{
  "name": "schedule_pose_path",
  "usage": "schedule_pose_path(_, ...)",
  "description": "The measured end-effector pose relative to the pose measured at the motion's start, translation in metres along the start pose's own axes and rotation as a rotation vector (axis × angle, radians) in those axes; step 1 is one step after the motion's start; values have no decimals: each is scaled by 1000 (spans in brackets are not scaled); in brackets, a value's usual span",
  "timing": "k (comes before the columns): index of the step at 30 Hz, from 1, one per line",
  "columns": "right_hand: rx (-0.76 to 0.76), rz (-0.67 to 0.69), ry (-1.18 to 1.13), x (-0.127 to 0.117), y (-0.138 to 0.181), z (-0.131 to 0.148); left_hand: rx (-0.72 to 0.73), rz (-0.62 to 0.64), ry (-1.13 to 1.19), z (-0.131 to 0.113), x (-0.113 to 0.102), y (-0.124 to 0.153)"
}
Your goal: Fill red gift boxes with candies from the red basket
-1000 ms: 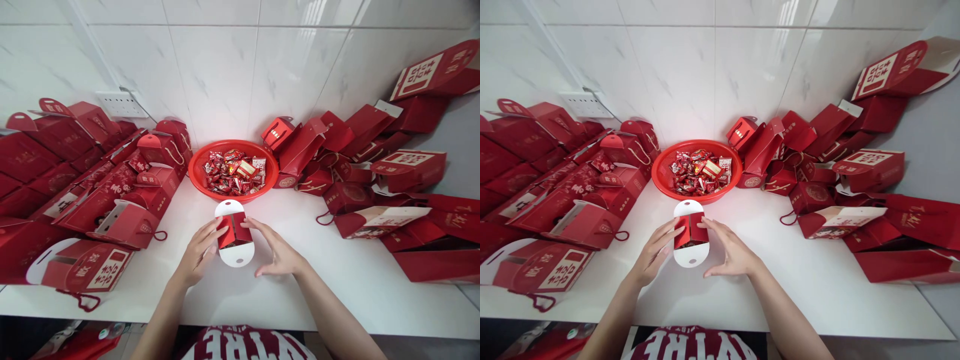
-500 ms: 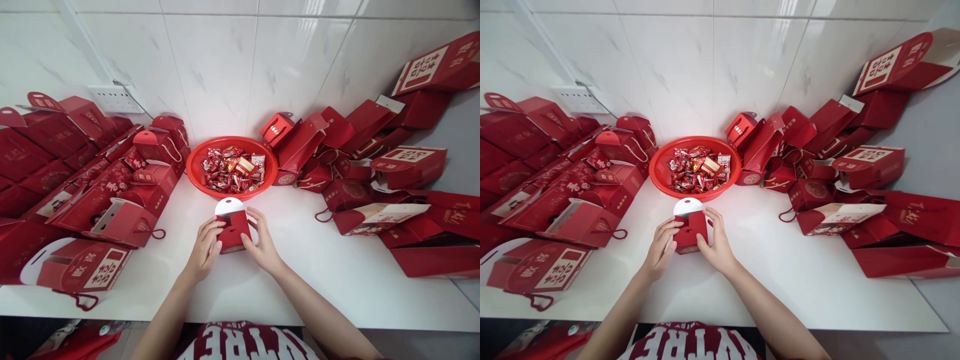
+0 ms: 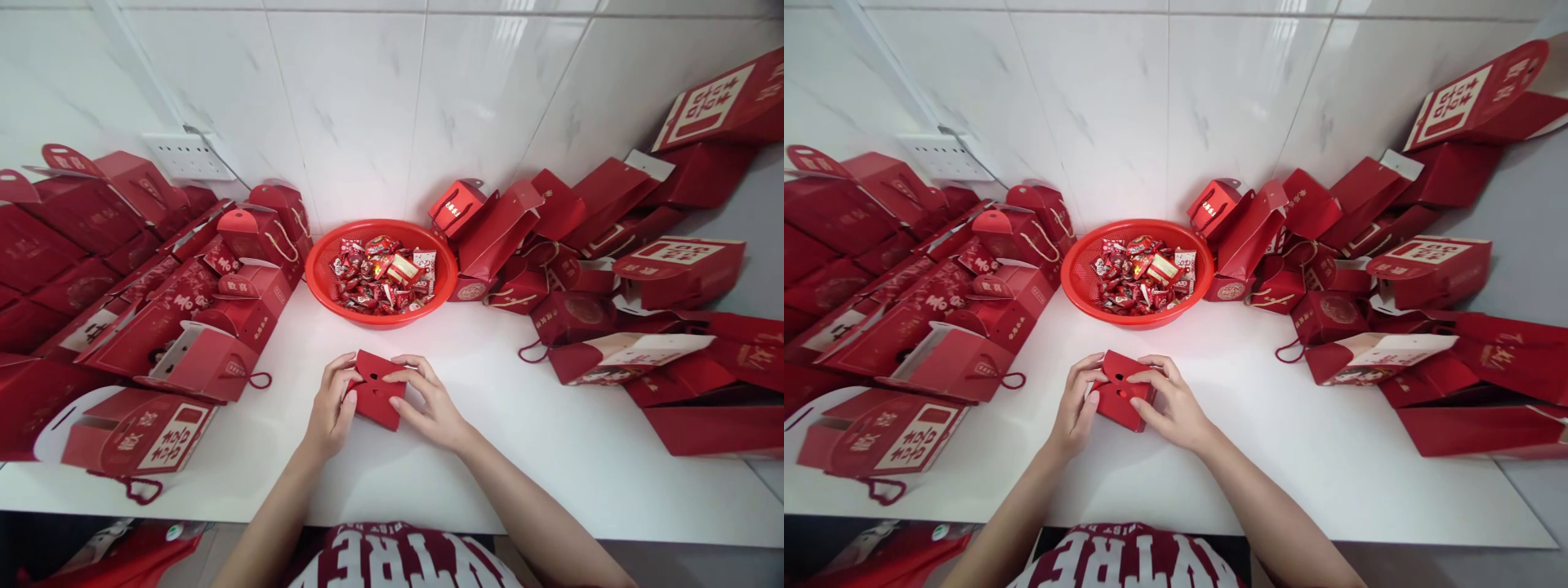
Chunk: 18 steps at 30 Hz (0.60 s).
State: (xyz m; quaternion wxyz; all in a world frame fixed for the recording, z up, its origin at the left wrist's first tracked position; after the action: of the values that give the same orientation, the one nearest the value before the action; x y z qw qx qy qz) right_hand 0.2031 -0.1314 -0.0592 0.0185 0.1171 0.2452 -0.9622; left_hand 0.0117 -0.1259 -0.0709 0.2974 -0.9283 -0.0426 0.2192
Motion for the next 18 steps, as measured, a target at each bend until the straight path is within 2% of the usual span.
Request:
schedule_pose_path(4,-24,-14,69,-2,0,-3,-61,-93,19,5,-6,-2)
schedule_pose_path(8,-51,4,111,-1,0,-3,-49,-94,-107,-7,-10,-7)
schedule_pose_path(11,-86,16,135,1,1,0,10,-11,-380,-30,-6,-7)
schedule_pose_path(14,-146,44,133,6,6,5,63,150,-645,-51,4,-3)
schedule_pose_path(18,-212,70,120,9,9,9,59,258,-813,-58,9,0)
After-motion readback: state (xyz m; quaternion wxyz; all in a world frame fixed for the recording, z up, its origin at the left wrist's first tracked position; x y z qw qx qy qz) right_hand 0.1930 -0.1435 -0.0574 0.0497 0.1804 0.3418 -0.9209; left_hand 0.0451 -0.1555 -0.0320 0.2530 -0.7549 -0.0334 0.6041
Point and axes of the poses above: each hand's wrist, its own y-axis away from the middle knuckle, its own x-axis out of the palm, z = x × y, the point moved 6 cm from there along -y, towards the middle knuckle, and after that the axes turned 13 degrees about -z, right-handed, at the moved point
